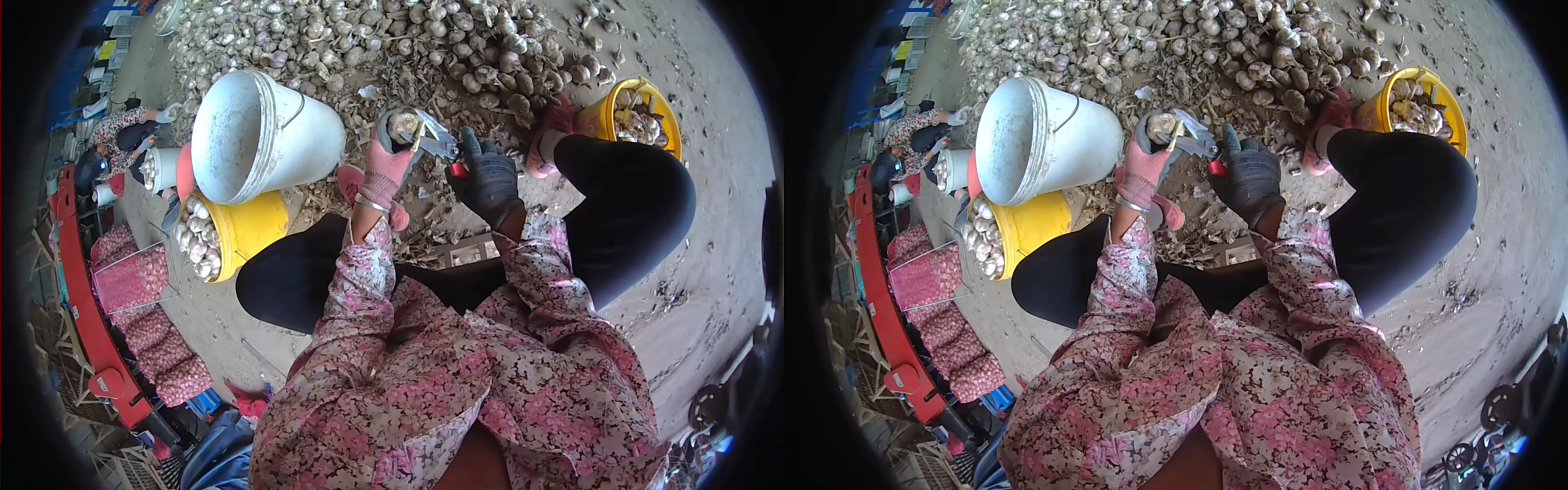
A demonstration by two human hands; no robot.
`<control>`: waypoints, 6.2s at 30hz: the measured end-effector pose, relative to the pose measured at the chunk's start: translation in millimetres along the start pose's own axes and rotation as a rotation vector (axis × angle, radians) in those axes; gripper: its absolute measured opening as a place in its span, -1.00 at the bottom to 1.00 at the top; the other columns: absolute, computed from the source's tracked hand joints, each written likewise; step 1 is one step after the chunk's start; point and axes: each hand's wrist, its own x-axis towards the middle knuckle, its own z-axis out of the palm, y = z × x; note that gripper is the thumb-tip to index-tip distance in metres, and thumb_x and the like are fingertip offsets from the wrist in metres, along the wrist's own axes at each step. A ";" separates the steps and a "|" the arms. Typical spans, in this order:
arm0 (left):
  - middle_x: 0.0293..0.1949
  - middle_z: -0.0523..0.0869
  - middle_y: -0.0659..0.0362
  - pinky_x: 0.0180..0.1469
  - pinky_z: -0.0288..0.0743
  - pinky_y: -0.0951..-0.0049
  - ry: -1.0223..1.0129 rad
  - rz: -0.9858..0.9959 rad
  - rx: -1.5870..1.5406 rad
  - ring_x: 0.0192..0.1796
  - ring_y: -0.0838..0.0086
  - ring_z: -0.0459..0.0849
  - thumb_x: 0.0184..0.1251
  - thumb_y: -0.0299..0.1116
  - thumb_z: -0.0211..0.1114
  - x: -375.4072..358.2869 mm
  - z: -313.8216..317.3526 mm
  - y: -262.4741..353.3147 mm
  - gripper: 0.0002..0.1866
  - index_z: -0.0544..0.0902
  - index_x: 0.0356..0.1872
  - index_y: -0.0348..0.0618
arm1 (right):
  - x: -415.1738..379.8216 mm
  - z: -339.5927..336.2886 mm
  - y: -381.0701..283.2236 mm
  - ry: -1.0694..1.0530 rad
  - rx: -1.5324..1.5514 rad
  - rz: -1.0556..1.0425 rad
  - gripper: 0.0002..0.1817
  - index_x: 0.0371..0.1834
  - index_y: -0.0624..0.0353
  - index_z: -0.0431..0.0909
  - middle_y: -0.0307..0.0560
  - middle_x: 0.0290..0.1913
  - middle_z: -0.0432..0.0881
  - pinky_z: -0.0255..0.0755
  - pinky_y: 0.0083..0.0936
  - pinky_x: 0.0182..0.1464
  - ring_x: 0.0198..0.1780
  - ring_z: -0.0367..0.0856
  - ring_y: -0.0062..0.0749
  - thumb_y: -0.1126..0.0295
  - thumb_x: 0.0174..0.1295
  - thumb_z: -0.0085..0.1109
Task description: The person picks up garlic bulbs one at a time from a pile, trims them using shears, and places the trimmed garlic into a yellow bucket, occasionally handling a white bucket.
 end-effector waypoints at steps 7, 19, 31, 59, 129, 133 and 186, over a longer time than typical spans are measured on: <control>-0.05 0.60 0.11 0.06 0.47 0.43 -0.162 -0.065 0.565 0.00 0.42 0.59 -0.18 -0.47 0.52 -33.0 -8.9 21.6 -0.29 0.39 0.10 -0.21 | -22.4 8.5 6.8 -0.167 0.050 -0.068 -0.30 0.22 0.14 0.31 0.08 -0.21 0.55 0.41 -0.13 -0.14 -0.19 0.57 -0.01 0.13 -0.03 0.24; -0.12 0.64 0.13 -0.03 0.51 0.45 -0.287 -0.083 0.368 -0.06 0.46 0.63 -0.16 -0.44 0.51 -52.4 -2.3 0.6 -0.35 0.43 0.06 -0.20 | -14.4 98.3 59.2 -0.275 0.063 -0.058 -0.81 -0.34 0.16 0.52 0.15 -0.40 0.61 0.46 -0.09 -0.21 -0.26 0.61 0.06 0.27 0.12 0.06; 0.20 0.46 -0.05 0.04 0.49 0.36 0.123 0.313 -1.578 0.03 0.35 0.58 0.33 -0.33 0.18 40.7 -85.3 58.9 -0.51 0.33 0.27 -0.14 | 2.3 105.9 12.2 -0.296 0.789 0.417 -0.64 -0.29 0.27 0.50 0.19 -0.39 0.60 0.44 -0.23 -0.22 -0.31 0.60 0.04 0.15 0.13 0.20; -0.18 0.59 -0.01 0.03 0.46 0.22 0.112 -0.063 0.788 -0.14 0.16 0.57 -0.24 -0.16 0.55 103.0 -24.3 -119.5 -0.34 0.49 -0.04 -0.16 | 53.3 81.0 15.2 -0.126 0.450 0.351 -0.38 0.11 0.21 0.33 0.21 -0.23 0.58 0.44 -0.13 -0.10 -0.16 0.57 0.12 0.12 0.04 0.27; -0.28 0.68 0.15 -0.37 0.61 0.61 0.489 -0.585 -0.710 -0.28 0.42 0.68 0.18 -0.37 0.33 282.7 -93.9 -197.2 -0.80 0.61 -0.19 -0.14 | 46.0 109.4 14.9 -0.251 1.232 0.765 -0.61 -0.06 0.23 0.39 -0.23 -0.42 0.49 0.35 -0.61 -0.36 -0.44 0.41 -0.56 0.22 0.18 0.25; -0.21 0.68 0.10 -0.30 0.61 0.51 0.221 -0.344 -0.630 -0.27 0.38 0.70 0.20 -0.48 0.28 174.0 -48.4 -116.1 -0.73 0.53 -0.07 -0.17 | 53.9 93.8 21.5 -0.175 0.817 0.442 -0.35 0.19 0.28 0.28 0.11 -0.24 0.57 0.45 -0.31 -0.13 -0.21 0.57 -0.09 0.26 0.05 0.30; 0.04 0.55 0.06 -0.02 0.55 0.37 0.015 -0.154 0.580 -0.05 0.32 0.62 0.11 -0.42 0.32 283.0 3.0 -142.3 -0.42 0.42 0.22 -0.11 | 40.2 119.8 13.7 -0.063 1.686 1.005 -0.73 -0.05 0.07 0.43 -0.36 -0.43 0.45 0.38 -0.66 -0.47 -0.51 0.39 -0.68 0.30 0.23 0.21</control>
